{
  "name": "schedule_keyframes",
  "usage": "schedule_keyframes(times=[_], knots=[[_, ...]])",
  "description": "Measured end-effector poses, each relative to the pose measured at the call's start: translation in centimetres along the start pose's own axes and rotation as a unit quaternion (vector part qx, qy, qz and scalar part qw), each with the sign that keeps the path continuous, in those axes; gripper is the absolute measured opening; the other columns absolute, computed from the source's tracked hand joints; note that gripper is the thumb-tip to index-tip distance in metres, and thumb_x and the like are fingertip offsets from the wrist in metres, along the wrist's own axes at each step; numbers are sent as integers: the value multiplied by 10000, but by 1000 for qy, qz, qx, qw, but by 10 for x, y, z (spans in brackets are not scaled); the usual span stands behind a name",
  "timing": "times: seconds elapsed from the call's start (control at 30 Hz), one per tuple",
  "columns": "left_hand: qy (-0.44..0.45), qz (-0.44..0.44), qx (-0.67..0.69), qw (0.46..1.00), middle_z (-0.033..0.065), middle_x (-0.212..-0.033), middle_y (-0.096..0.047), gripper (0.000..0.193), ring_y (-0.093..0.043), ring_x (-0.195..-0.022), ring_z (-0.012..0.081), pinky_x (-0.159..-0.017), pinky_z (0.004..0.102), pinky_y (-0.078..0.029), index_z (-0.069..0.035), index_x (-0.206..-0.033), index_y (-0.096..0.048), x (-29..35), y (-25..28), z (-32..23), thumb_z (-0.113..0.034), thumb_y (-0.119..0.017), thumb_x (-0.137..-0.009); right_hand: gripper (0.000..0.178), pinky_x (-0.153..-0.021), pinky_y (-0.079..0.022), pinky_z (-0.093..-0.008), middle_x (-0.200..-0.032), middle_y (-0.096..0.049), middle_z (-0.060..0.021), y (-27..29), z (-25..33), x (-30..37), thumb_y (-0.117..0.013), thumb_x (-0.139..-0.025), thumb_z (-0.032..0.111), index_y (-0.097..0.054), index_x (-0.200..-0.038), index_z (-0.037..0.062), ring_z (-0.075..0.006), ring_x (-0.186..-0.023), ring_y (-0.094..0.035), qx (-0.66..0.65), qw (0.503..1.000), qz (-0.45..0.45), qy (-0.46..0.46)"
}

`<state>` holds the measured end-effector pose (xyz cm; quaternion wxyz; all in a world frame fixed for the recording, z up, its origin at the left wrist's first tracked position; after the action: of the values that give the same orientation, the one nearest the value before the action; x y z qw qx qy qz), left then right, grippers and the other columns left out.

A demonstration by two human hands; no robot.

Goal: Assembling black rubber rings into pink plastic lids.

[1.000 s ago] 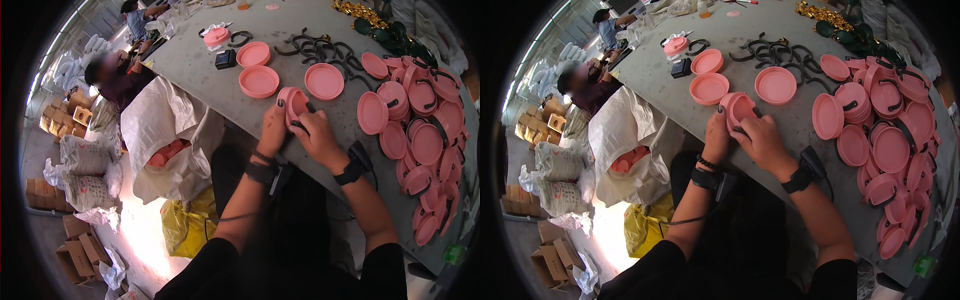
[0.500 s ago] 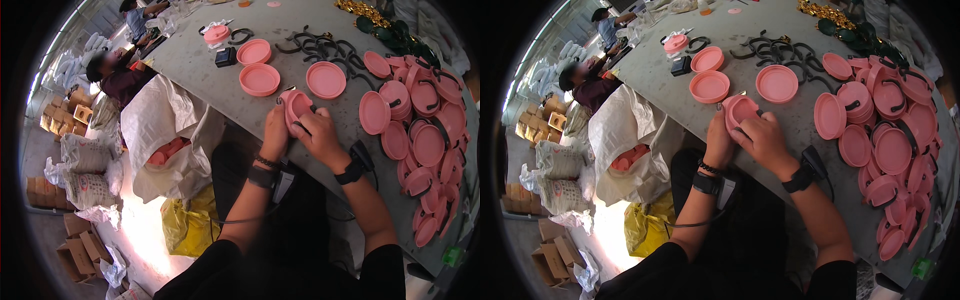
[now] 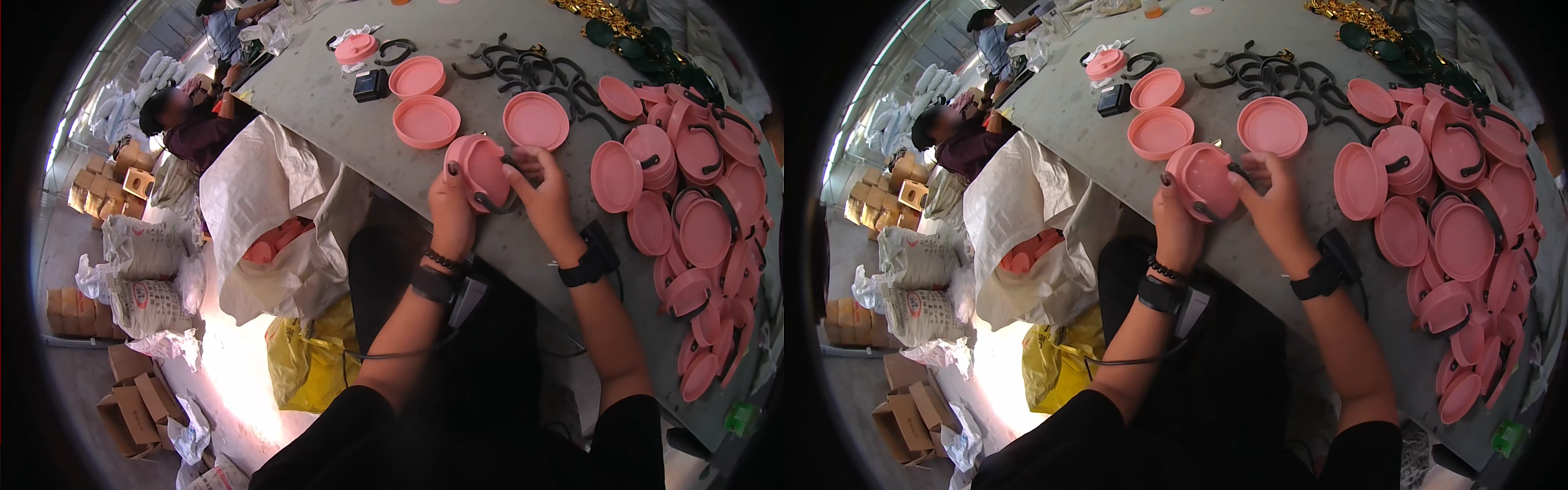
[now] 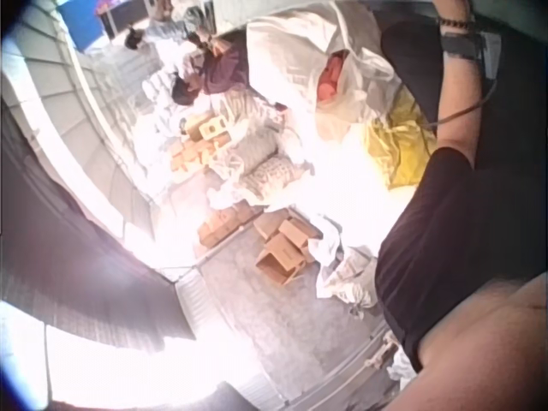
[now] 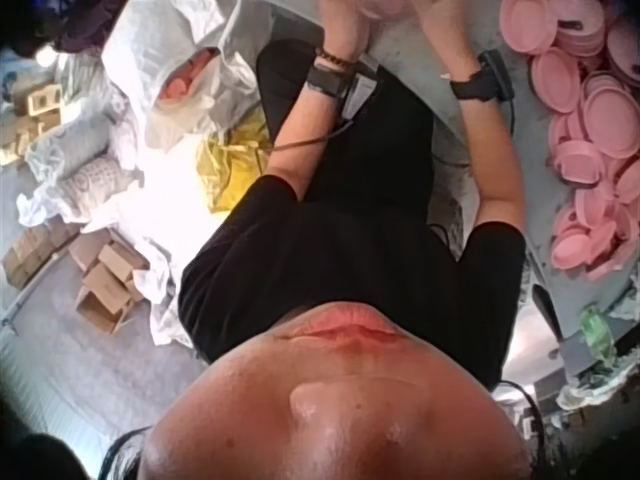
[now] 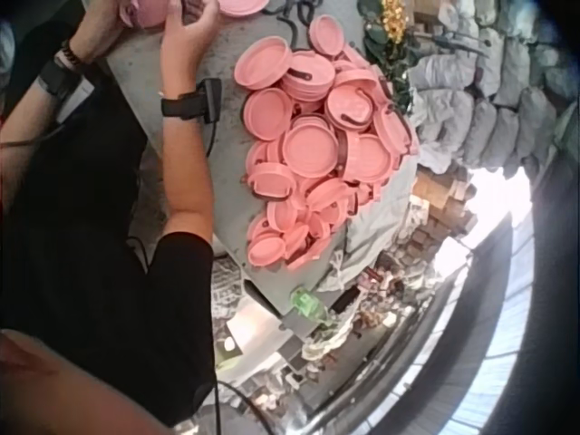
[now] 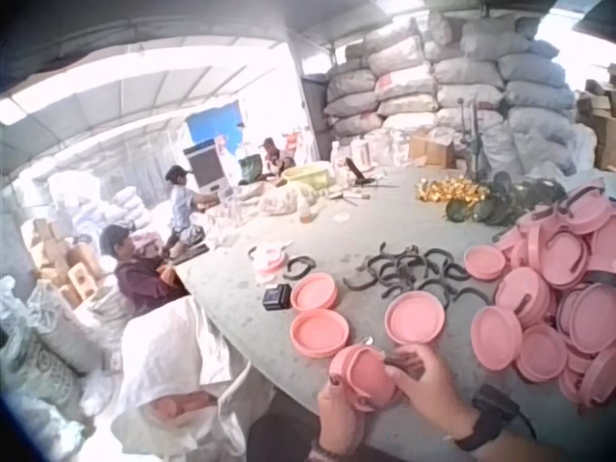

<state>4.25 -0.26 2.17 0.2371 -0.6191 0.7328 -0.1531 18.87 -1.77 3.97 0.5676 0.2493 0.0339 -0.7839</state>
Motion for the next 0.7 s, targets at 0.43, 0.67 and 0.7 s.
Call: schedule_keyframes(times=[0.43,0.67,0.7], knots=[[40,77,-4,996,132,-1107,-614,492,-614,-954,177,-824,295,-504,53,-1201,-517,4,-12,-8,-372,-440,-964,211,-693,-514,-242,-927,-655,-100,-7,-26,6,-607,-896,73,-577,-1058,-57,-123,-814,-632,-197,966,37,-165],[29,71,43,996,158,-1032,-646,467,-654,-871,207,-778,303,-539,72,-1178,-524,-2,-8,-5,-344,-449,-979,243,-815,-483,-241,-1000,-658,-90,-8,-33,7,-558,-928,98,-598,-1114,-55,-115,-911,-622,-186,971,67,-137],[30,72,35,996,158,-1046,-641,474,-652,-878,207,-784,307,-540,72,-1187,-519,-2,-7,-4,-348,-452,-978,243,-815,-483,-241,-1000,-658,-90,-8,-32,7,-558,-928,98,-598,-1114,-55,-115,-911,-622,-187,971,66,-137]])
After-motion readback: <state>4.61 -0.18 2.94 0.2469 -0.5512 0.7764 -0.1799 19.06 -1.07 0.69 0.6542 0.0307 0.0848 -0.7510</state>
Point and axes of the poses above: each hand's wrist, its own x-axis away from the middle knuckle, its own y-axis out of the back of the hand, z = x × y, the point moved 6 cm from there along -x, towards the middle knuckle
